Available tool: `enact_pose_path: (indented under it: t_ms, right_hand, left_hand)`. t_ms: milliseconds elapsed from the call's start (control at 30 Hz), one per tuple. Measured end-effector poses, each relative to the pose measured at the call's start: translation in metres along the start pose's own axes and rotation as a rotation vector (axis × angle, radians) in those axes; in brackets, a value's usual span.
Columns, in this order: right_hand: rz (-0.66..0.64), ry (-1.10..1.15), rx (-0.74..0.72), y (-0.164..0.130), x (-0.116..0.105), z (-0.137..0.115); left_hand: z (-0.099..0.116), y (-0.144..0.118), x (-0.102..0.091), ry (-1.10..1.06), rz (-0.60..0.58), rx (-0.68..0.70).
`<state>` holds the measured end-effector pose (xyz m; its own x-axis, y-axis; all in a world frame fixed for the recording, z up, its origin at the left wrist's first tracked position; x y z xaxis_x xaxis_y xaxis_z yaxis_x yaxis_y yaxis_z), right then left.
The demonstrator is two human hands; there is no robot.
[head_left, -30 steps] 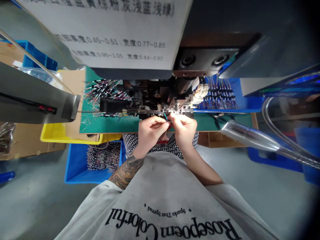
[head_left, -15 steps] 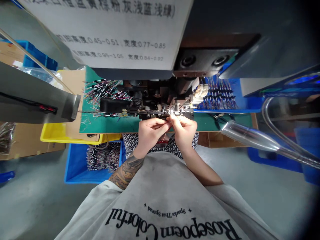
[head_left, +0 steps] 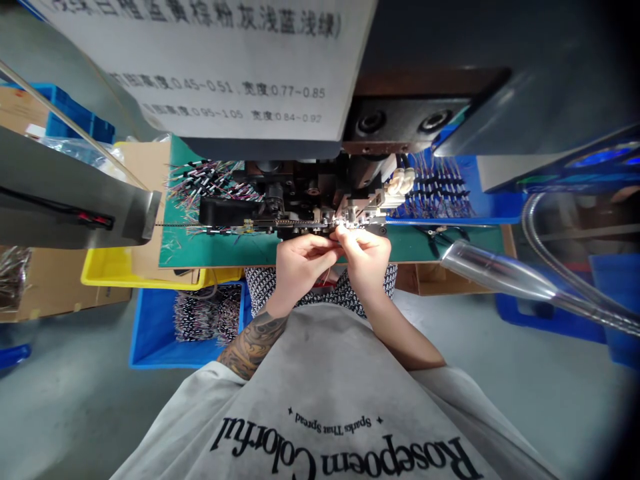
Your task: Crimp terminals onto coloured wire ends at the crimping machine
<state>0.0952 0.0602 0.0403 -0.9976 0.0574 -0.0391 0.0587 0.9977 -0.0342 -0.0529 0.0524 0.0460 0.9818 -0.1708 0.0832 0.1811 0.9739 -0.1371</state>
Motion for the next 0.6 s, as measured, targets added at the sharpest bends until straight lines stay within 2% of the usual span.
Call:
enact_pose_path:
  t_ms: [100,200,267,300,367,467,533,600]
  right_hand:
    - [-0.028,-0.036,-0.029,-0.003,-0.001,0.0]
    - [-0.092,-0.102,-0.123,-0.011,-0.009,0.002]
    - [-0.201,-0.125,-0.188,-0.018,-0.012,0.008]
    - [-0.302,-0.115,-0.194,-0.023,-0.009,0.014]
    - [-0.579,-0.034,-0.123,-0.035,0.004,0.032]
    - [-0.944,0.159,0.106,-0.064,0.019,0.062]
    - [-1.042,0.227,0.222,-0.075,0.009,0.075]
    - [-1.067,0.194,0.269,-0.075,-0.024,0.08]
  left_hand:
    - [-0.001,0.0,-0.001,-0.009,-0.014,0.005]
    - [-0.005,-0.003,-0.006,-0.033,-0.041,0.004]
    - [-0.011,-0.007,-0.01,-0.101,-0.087,0.008]
    - [-0.015,-0.009,-0.011,-0.152,-0.119,0.01]
    - [-0.025,-0.014,-0.012,-0.263,-0.198,-0.007]
    - [-0.038,-0.021,-0.013,-0.332,-0.31,-0.053]
    - [-0.041,-0.024,-0.019,-0.27,-0.364,-0.06]
    - [-0.038,-0.026,-0.037,-0.119,-0.356,-0.033]
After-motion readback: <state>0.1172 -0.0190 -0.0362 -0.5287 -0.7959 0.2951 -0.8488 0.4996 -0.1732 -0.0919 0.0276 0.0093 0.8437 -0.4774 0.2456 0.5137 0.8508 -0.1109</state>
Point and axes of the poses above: each hand's wrist, its own y-axis towards the middle knuckle, its own x-axis out of the palm, z = x × y, the point moved 8 cm from there along y, towards the middle knuckle, and after that the axes turned 12 degrees about -z, right-handed, at the moved point
